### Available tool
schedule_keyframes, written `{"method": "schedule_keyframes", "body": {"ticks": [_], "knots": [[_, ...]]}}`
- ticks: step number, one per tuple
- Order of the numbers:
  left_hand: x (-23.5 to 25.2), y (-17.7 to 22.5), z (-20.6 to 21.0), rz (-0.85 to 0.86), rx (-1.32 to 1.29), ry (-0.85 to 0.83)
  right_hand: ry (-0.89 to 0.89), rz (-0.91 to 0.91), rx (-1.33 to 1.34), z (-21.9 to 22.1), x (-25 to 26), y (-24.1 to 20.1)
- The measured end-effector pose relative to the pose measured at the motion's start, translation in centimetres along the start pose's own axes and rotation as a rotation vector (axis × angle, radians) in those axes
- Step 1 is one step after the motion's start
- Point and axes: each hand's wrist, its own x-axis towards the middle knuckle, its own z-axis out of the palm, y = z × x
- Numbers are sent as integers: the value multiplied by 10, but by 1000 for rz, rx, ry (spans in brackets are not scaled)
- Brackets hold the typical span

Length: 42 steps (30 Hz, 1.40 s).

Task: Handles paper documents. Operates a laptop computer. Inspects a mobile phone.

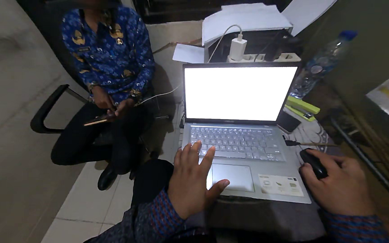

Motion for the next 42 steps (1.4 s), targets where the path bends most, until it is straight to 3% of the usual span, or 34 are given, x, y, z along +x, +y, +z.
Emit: {"method": "schedule_keyframes", "body": {"ticks": [42], "knots": [[-1, -1, 0, 10, -14, 16, -16, -104, 94, 3, 1, -1]]}}
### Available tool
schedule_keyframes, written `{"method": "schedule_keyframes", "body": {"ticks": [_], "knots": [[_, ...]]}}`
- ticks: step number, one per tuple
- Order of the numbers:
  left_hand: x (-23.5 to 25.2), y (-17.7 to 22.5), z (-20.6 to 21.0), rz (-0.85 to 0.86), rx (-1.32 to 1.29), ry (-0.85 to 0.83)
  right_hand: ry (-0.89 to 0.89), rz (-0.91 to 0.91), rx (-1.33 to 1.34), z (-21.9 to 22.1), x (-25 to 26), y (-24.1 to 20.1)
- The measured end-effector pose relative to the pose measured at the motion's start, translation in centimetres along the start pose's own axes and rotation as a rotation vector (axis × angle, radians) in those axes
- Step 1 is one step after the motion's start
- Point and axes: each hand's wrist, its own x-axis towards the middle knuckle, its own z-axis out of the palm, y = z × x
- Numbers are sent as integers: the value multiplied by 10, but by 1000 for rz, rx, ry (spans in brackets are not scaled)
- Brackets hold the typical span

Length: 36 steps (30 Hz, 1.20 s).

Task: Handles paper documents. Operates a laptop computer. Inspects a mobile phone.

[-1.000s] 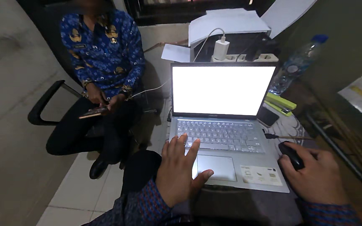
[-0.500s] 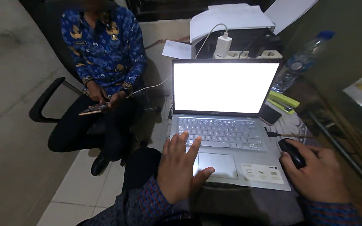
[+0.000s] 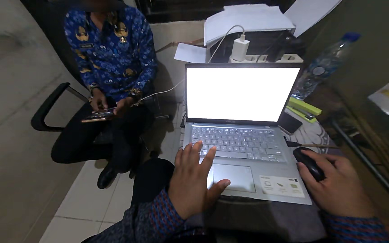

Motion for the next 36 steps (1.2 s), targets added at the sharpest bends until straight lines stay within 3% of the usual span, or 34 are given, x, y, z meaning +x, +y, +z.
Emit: {"method": "schedule_keyframes", "body": {"ticks": [11, 36], "knots": [[30, -7, -20, -120, -203, -246, -14, -1, -24, 0, 1, 1], [33, -8, -5, -124, -121, -159, -30, 9, -25, -1, 3, 1]]}}
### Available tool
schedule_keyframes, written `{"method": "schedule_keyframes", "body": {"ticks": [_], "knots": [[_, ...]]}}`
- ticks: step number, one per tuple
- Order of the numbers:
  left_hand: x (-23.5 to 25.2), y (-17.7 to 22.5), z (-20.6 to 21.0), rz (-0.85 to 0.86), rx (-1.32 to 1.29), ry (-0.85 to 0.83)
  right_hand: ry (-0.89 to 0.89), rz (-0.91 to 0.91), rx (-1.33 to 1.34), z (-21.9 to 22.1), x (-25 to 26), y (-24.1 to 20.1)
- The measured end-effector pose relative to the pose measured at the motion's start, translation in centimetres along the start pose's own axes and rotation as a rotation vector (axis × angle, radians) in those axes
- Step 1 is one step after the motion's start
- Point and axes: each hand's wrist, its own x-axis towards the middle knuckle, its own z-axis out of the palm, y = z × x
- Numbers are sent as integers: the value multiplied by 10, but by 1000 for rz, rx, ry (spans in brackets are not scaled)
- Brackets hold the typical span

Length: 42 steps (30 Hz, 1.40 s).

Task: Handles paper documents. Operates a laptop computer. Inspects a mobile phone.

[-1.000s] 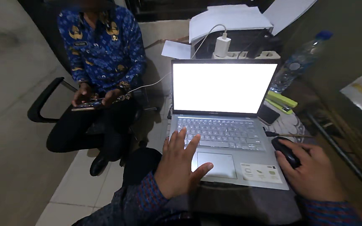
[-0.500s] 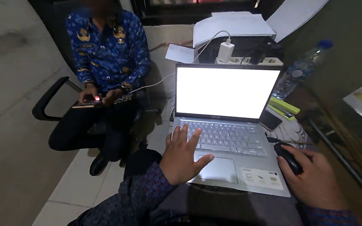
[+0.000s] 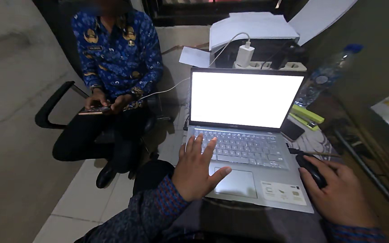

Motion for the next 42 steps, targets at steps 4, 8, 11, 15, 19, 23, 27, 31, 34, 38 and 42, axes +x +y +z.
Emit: {"method": "schedule_keyframes", "body": {"ticks": [4, 8, 11, 15, 19, 23, 27, 31, 34, 38, 42], "knots": [[-1, 0, 0, -1, 0, 6, 3, 15, 7, -1, -1, -2], [-1, 0, 1, 2, 1, 10, 15, 12, 17, 1, -1, -1], [-1, -1, 2, 5, 4, 19, 7, 22, 14, 0, 0, -3], [-5, 0, 2, 12, 9, 26, 4, 21, 19, 1, -1, -1], [-18, 3, 0, 31, 32, 10, 15, 11, 17, 0, -2, -1], [-30, 4, 2, 72, 50, 42, 19, -8, 6, 2, -2, 1], [-33, 3, 5, 80, 60, 81, 6, -7, -8, 2, -2, 3], [-32, 4, 7, 74, 90, 92, 5, -3, -4, 1, -1, 2], [-33, 4, 9, 76, 93, 105, 10, -8, -2, 1, -1, 2], [-33, 4, 10, 79, 87, 132, 22, 2, -7, 1, -2, 2], [-33, 5, 10, 72, 99, 132, 16, 26, -23, -3, -2, -3]]}}
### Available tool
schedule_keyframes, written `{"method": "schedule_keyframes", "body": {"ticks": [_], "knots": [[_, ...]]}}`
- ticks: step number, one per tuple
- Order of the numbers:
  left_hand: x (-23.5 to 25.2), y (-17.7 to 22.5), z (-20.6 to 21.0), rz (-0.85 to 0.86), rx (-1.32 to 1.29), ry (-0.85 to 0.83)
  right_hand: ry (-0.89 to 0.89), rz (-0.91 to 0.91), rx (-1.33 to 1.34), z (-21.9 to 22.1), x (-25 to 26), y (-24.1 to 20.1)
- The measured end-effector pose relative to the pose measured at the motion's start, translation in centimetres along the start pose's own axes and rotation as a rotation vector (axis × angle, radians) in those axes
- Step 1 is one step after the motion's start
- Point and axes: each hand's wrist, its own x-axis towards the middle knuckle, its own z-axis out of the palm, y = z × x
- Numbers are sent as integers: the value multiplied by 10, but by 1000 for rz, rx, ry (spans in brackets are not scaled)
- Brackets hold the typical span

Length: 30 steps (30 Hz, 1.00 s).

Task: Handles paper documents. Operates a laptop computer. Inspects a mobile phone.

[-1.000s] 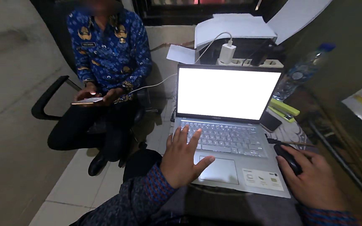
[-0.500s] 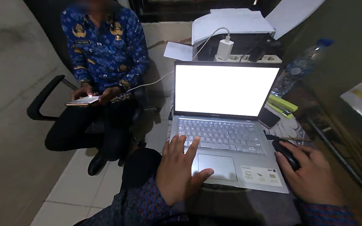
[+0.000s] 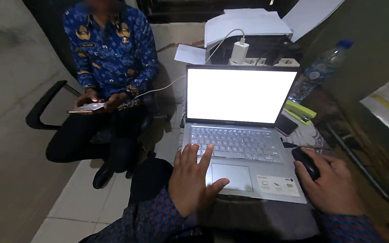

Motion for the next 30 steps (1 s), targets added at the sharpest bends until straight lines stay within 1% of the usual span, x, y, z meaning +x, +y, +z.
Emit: {"method": "schedule_keyframes", "body": {"ticks": [2, 4, 7, 8, 11, 13, 16, 21, 23, 26, 30], "knots": [[1, 1, 0, -11, 6, -13, 5, 18, -9, -1, 1, -2], [0, 1, 0, -11, 10, -11, 46, 19, -45, -5, 1, -4], [1, 1, 0, -11, 12, -7, 133, -95, -73, -13, -3, -22], [1, 1, 1, -12, 9, -7, 114, -134, -40, -14, -6, -34], [-1, 0, 0, -6, 5, -18, -45, -190, 55, -4, -22, -72], [1, 0, 0, -1, 12, -28, -98, -210, 71, 11, -29, -83], [0, -2, -1, -6, 7, -29, -87, -226, 63, 20, -32, -85], [0, 0, -3, -4, 5, -41, -73, -210, 40, 17, -32, -87], [3, -1, -5, -1, -37, -40, -80, -202, 38, 17, -32, -86], [17, -2, -14, -27, -120, -115, -96, -201, 44, 17, -33, -85], [49, 0, -21, -107, -150, -254, -87, -209, 30, 16, -32, -86]]}}
